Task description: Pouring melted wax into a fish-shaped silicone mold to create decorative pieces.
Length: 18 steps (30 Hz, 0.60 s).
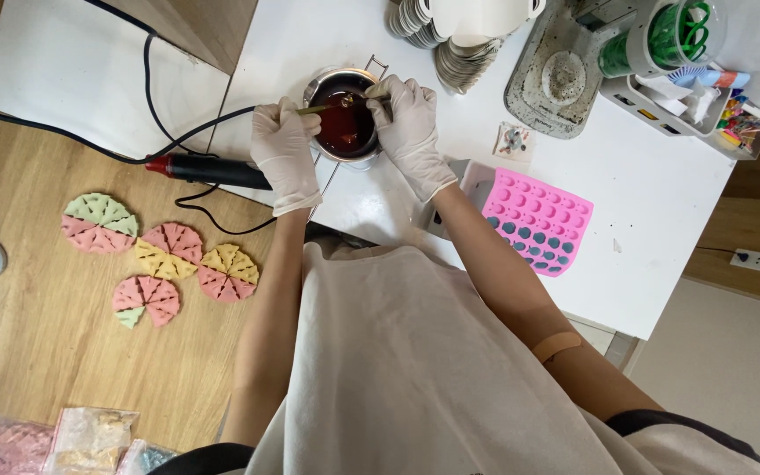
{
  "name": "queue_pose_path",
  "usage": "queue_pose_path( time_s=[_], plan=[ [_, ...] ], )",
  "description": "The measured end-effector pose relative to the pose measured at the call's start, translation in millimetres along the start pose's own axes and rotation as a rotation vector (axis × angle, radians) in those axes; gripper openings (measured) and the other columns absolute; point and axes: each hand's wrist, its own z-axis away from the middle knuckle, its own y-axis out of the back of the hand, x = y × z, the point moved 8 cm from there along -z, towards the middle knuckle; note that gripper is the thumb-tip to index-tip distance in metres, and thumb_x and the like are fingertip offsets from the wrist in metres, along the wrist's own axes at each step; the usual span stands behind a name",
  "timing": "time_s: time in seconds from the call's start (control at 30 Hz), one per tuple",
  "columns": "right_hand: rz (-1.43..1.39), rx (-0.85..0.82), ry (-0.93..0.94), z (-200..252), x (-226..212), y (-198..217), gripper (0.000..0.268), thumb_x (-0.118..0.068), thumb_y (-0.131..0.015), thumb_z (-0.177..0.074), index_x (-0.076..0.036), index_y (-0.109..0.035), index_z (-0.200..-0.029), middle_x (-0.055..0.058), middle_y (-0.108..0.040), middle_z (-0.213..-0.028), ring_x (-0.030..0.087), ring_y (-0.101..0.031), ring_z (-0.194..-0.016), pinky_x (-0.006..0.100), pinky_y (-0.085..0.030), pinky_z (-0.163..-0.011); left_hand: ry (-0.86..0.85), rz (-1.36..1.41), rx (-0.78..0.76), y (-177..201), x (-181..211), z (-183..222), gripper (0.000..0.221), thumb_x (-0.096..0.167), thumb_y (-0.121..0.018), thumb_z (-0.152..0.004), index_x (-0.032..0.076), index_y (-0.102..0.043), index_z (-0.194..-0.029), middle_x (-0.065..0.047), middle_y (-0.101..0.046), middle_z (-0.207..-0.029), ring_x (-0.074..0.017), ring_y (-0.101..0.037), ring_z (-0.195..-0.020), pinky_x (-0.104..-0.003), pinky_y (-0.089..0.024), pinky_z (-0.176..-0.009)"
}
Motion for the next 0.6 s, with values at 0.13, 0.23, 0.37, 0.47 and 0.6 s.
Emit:
queue_pose_path(
  time_s=[0.13,0.23,0.37,0.47,0.6],
  plan=[
    [-0.022,0.014,-0.017,1,0,4,0.017,-0.012,-0.078,-0.087,-0.015,-0.066,-0.1,-0.006,-0.073,-0.095,0.019,-0.062,-0.091,0.039,-0.037,-0.096,0.043,-0.028,0.028,5,4,1,0.017,0.013,-0.056,-0.104,0.001,-0.057,-0.092,-0.012,-0.073,-0.074,-0.0125,-0.069,-0.062,-0.026,-0.06,-0.063],
    [-0.035,0.026,-0.028,3,2,7,0.018,-0.013,-0.079,-0.088,-0.015,-0.067,-0.101,-0.006,-0.073,-0.096,0.019,-0.061,-0.09,0.038,-0.037,-0.096,0.074,0.0,0.058,12,0,1,0.017,0.015,-0.057,-0.104,0.001,-0.057,-0.094,-0.011,-0.074,-0.076,-0.0131,-0.072,-0.065,-0.027,-0.062,-0.065],
    [-0.067,0.114,0.016,7,0,22,0.018,-0.012,-0.078,-0.089,-0.015,-0.066,-0.103,-0.005,-0.073,-0.1,0.019,-0.061,-0.094,0.038,-0.038,-0.095,0.076,-0.016,0.051,15,3,0,0.02,0.018,-0.057,-0.105,0.002,-0.059,-0.095,-0.011,-0.075,-0.076,-0.0124,-0.071,-0.064,-0.025,-0.059,-0.063],
    [-0.07,0.15,-0.015,12,-1,35,0.017,-0.014,-0.079,-0.091,-0.015,-0.067,-0.103,-0.002,-0.067,-0.093,0.02,-0.055,-0.087,0.037,-0.039,-0.092,0.095,-0.06,0.054,14,9,1,0.021,0.02,-0.056,-0.105,0.002,-0.061,-0.095,-0.011,-0.076,-0.077,-0.0121,-0.071,-0.064,-0.024,-0.056,-0.062],
    [-0.078,0.155,-0.042,15,-5,45,0.015,-0.015,-0.078,-0.092,-0.015,-0.07,-0.105,-0.003,-0.063,-0.087,0.018,-0.048,-0.078,0.036,-0.039,-0.086,0.09,-0.05,0.041,10,22,7,0.023,0.02,-0.056,-0.105,0.001,-0.063,-0.096,-0.011,-0.077,-0.078,-0.0128,-0.073,-0.067,-0.025,-0.061,-0.066]
  ],
)
